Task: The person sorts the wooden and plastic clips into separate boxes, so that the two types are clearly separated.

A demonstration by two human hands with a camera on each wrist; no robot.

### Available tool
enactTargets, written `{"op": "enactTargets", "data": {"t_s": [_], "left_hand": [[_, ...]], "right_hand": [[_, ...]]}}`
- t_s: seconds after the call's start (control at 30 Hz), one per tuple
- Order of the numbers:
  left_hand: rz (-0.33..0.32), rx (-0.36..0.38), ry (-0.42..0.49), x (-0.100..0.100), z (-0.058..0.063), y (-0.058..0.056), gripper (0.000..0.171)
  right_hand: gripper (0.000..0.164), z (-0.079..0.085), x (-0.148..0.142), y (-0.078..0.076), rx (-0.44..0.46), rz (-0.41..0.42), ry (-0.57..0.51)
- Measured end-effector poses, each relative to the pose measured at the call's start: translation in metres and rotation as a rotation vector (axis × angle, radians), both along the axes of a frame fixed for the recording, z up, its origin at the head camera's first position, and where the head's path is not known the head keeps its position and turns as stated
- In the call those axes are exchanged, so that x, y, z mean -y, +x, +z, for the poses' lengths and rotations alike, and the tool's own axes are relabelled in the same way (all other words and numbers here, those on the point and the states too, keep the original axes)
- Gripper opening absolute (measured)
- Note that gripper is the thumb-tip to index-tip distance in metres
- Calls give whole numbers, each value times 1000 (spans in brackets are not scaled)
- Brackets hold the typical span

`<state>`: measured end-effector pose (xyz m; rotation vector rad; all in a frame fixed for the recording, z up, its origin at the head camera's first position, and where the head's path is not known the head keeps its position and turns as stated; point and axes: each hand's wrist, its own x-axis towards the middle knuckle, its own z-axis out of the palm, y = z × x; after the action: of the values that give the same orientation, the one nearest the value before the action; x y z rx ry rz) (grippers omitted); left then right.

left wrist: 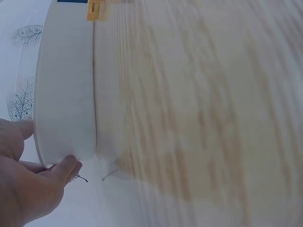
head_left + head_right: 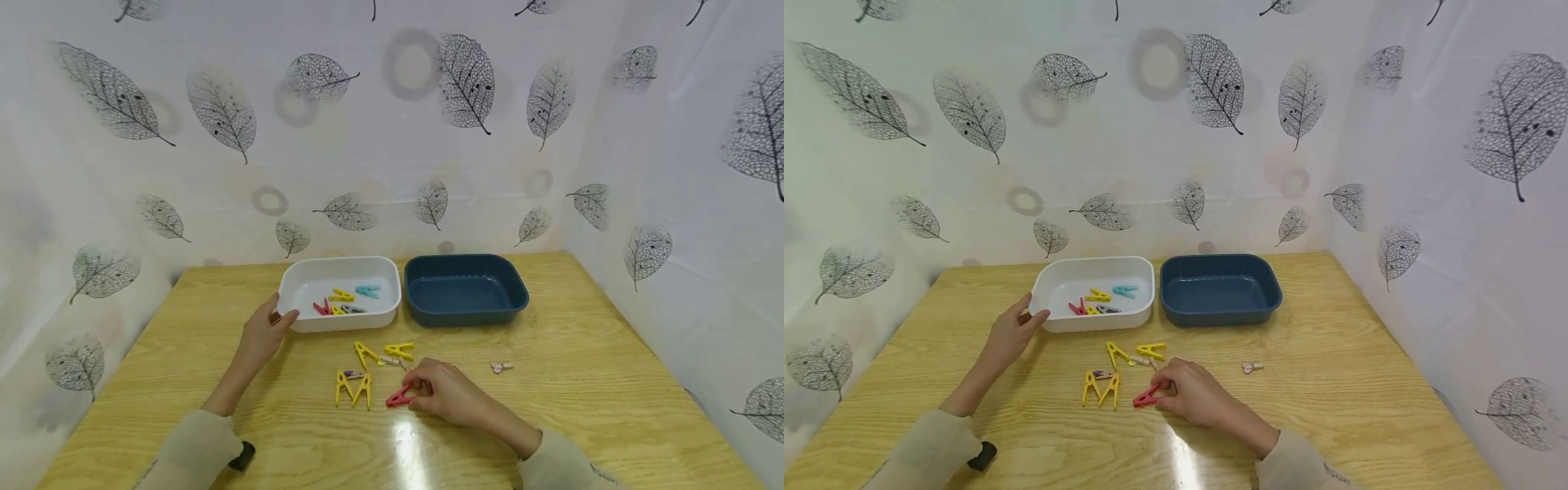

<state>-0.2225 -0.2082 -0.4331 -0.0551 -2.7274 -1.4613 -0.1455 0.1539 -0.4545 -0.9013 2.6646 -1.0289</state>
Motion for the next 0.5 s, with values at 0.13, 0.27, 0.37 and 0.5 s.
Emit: {"op": "enactTargets", "data": {"t_s": [0.13,0.27,0.37,0.5], "left_hand": [[-1,3,12,0,-1,0,70],[-2,-6,2,0,-2,-1,70],[-2,-14,-10,1,-3,-2,70],[-5,-15,-12,2,-4,-2,70]], "right_hand": [[18,1,0,1,-7,8,1],[18,3,-2,3,-20,20,-6],[19,5,-4,4,-15,25,-25],[20,5,-4,3,6,25,-52]]}}
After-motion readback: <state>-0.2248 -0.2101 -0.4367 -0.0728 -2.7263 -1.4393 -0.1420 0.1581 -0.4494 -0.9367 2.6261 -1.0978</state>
